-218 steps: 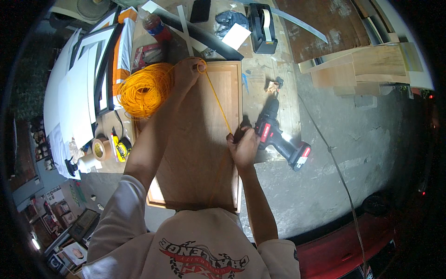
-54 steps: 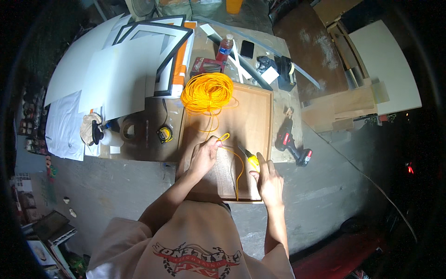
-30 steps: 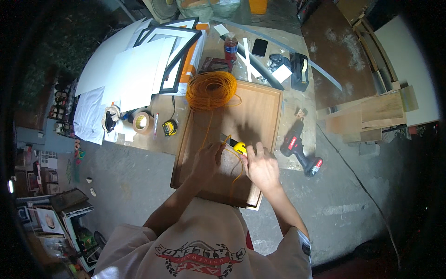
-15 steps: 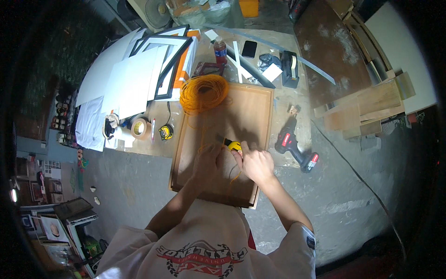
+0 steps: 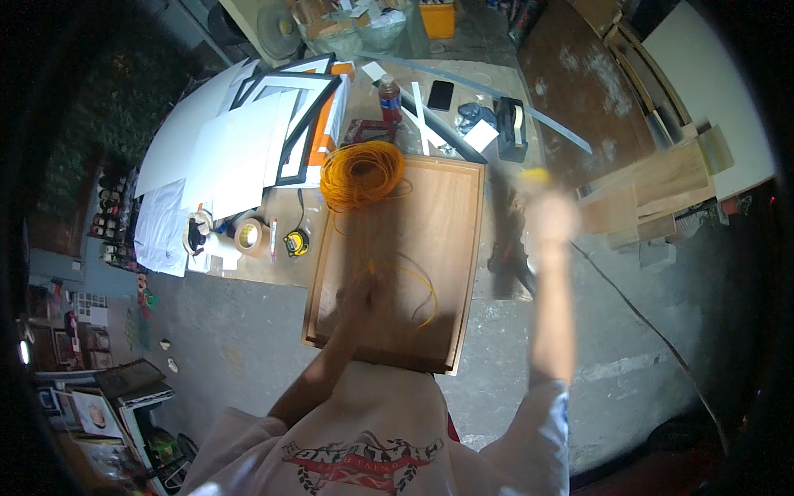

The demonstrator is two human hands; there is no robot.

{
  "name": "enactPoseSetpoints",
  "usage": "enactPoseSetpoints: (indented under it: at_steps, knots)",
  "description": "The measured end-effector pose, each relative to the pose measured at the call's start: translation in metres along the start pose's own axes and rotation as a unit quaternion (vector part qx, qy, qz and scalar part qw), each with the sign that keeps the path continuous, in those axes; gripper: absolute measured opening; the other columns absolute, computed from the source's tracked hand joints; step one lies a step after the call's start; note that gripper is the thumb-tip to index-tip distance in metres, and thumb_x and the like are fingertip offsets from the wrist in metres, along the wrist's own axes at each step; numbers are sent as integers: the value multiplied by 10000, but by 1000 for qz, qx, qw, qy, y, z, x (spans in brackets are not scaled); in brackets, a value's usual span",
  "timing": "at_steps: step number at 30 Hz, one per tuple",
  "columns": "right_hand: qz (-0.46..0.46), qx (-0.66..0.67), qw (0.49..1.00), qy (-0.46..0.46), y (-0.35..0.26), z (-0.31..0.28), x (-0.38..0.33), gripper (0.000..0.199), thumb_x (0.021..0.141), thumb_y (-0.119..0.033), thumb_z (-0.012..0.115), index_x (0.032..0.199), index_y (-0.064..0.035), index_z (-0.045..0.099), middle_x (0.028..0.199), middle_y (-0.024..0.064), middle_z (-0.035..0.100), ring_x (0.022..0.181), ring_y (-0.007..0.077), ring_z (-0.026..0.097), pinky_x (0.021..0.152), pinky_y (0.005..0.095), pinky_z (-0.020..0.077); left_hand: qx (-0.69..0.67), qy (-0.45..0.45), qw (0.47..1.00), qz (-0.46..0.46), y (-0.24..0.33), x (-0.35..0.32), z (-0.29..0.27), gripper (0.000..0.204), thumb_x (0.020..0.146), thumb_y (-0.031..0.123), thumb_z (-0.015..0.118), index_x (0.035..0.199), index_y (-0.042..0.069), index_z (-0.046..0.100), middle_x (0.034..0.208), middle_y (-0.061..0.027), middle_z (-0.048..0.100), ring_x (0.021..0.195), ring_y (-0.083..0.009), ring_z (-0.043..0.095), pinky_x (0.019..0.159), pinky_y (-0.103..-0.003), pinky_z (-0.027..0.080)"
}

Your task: The person uses a cordless drill to fasten screws into the back of a wooden picture frame. They then thread yellow hanging cord through the frame's back, tie knots, and trim excess cord. Finally, they wipe the glass surface of the framed artwork with a cloth.

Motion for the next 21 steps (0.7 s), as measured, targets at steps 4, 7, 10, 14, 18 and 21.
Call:
enactPoseSetpoints:
  at_steps: [4, 7, 10, 14, 18, 21]
  knots:
    - [50, 323, 925, 197, 59, -31, 44, 464, 1030, -480, 546, 960, -26, 611, 585, 105, 544, 506, 252, 508, 510, 378, 436, -79, 1, 990, -115, -17, -26, -16, 157, 973, 129, 595, 876, 14, 641, 750, -157, 621, 666, -328, 631, 581, -401, 478]
    - [-47, 450, 872, 187, 20, 9, 48, 341, 1017, -389, 622, 1038, -52, 568, 653, 57, 528, 562, 122, 466, 515, 331, 415, -121, -12, 986, -118, -33, 2, -11, 132, 972, 109, 601, 940, 1, 668, 824, -141, 636, 746, -279, 625, 653, -368, 477]
    - [-43, 388, 905, 171, -24, 61, 43, 331, 1020, -337, 618, 985, -11, 660, 607, 174, 524, 512, 189, 517, 506, 386, 432, -71, 124, 990, -19, -48, 32, -37, 169, 976, 117, 619, 1020, -3, 730, 900, -135, 637, 829, -227, 605, 739, -344, 480]
    - [-51, 322, 944, -53, -68, 159, 45, 282, 997, -125, 527, 1253, -9, 540, 867, 301, 669, 873, 483, 670, 736, 547, 516, -44, 200, 974, -101, -82, 16, -82, 177, 983, 115, 640, 951, -18, 753, 815, -95, 587, 729, -155, 535, 685, -300, 452]
    - [-92, 243, 954, -151, -92, 250, 74, 503, 988, -201, 537, 1436, -52, 363, 1293, 336, 554, 1096, 484, 628, 911, 566, 516, -118, 170, 956, -208, -105, -29, -93, 218, 1000, 151, 641, 922, -27, 740, 726, -58, 613, 708, -113, 548, 640, -305, 443]
    - [-93, 215, 948, -216, -110, 282, 119, 488, 998, -264, 530, 1415, -42, 407, 1307, 313, 519, 1140, 484, 612, 941, 573, 506, -148, 43, 945, -290, -105, -68, -78, 241, 997, 151, 649, 834, -23, 690, 692, -34, 617, 672, -70, 501, 574, -297, 414]
Point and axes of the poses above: each hand's wrist, its own x-axis towards the middle knuckle, its own z-axis out of the palm, y = z × x, the point moved 5 cm from there along x, towards the middle knuckle
